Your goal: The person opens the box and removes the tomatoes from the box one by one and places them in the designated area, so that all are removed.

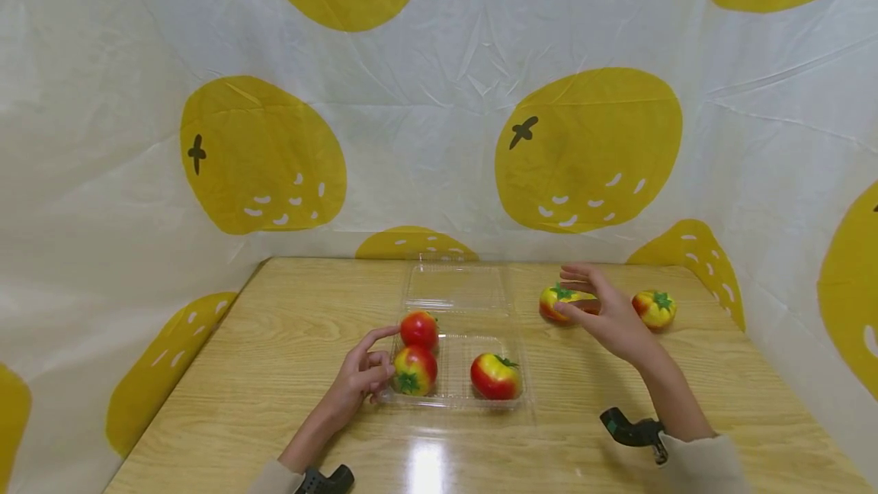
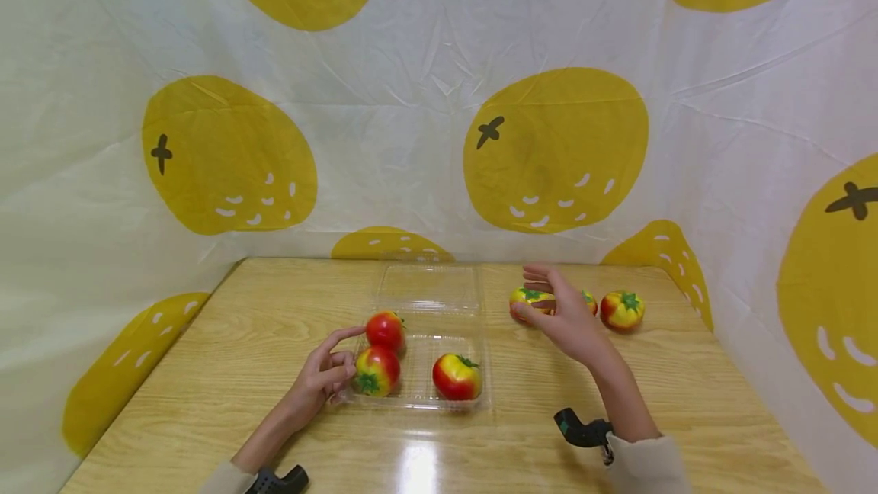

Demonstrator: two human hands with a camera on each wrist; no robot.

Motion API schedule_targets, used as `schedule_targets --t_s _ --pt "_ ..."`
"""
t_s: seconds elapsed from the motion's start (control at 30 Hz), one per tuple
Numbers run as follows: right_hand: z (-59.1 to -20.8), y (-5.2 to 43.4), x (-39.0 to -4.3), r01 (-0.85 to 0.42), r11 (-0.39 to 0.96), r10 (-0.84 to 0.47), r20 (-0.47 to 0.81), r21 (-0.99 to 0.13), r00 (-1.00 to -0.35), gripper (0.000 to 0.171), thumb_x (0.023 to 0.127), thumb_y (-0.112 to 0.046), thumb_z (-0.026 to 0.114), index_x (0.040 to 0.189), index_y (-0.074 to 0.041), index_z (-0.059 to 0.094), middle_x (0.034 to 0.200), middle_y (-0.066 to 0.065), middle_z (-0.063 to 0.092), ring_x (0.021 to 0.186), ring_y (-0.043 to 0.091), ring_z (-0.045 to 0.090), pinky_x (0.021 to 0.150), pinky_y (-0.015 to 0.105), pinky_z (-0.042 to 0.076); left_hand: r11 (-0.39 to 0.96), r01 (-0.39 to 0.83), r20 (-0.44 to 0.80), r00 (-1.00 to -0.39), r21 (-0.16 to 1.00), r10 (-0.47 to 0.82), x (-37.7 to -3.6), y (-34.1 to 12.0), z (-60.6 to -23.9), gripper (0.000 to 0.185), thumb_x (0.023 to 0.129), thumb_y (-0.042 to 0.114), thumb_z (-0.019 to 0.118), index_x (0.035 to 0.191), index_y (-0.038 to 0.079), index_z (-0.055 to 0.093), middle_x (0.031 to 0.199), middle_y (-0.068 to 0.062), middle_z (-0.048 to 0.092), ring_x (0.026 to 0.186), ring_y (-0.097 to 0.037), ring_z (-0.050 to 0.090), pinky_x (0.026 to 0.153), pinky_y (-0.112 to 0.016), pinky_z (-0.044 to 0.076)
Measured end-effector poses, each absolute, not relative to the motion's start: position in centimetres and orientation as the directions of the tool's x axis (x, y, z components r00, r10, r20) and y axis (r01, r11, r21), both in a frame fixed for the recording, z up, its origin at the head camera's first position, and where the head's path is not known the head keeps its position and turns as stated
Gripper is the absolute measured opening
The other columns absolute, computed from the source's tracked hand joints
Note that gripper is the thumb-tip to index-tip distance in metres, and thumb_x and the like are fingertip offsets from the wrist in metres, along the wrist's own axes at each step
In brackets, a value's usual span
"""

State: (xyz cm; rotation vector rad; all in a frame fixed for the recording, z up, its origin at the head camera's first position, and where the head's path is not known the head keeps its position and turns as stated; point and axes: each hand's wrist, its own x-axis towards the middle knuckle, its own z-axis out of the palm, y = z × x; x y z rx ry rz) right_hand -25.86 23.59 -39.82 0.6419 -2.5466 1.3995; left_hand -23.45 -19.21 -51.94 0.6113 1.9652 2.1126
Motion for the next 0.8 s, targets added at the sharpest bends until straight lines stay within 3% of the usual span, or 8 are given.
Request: schedule_targets --t_s 0.17,0.4,0.6,0.8 --pt "-40.0 22.6 -25.5 -0.437 0.464 -0.344 0.298 -0.77 -0.891 0.059 0.1 -0.019 0.068 0.151 -0.007 0.042 0.148 0.021 0.051 0.13 0.043 0.054 0.094 0.015 0.052 -0.112 0.127 0.163 -0.895 0.986 0.415 -23.4 -19.2 -51.9 0.063 0.098 0.005 0.056 0.157 0.004 0.034 0.076 0.002 0.051 0.056 -0.009 0.045 0.044 -0.02 0.04" --pt "-40.4 21.4 -25.6 -0.46 0.456 -0.393 0.291 -0.762 -0.872 0.058 0.098 -0.019 0.071 0.149 -0.008 0.045 0.145 0.019 0.055 0.126 0.04 0.059 0.1 0.048 0.056 -0.12 0.136 0.174 -0.893 0.983 0.415 -23.4 -19.3 -51.9 0.063 0.098 0.004 0.055 0.157 0.003 0.033 0.075 0.002 0.049 0.055 -0.011 0.042 0.044 -0.02 0.04" --pt "-41.2 20.5 -25.8 -0.493 0.455 -0.457 0.281 -0.742 -0.844 0.057 0.097 -0.02 0.072 0.147 -0.008 0.047 0.143 0.017 0.058 0.129 0.041 0.059 0.103 0.044 0.056 -0.112 0.149 0.182 -0.89 0.983 0.419 -23.5 -19.2 -51.9 0.062 0.098 0.002 0.055 0.157 0.003 0.033 0.075 0.001 0.05 0.053 -0.016 0.04 0.043 -0.021 0.04" --pt "-41.7 19.7 -25.8 -0.494 0.426 -0.527 0.236 -0.758 -0.817 0.059 0.097 -0.021 0.073 0.148 -0.01 0.046 0.147 0.016 0.055 0.131 0.043 0.056 0.104 0.056 0.052 -0.117 0.148 0.184 -0.891 0.982 0.416 -23.5 -19.3 -52.0 0.062 0.098 0.002 0.054 0.157 0.003 0.033 0.074 0.003 0.048 0.053 -0.013 0.04 0.043 -0.021 0.039"
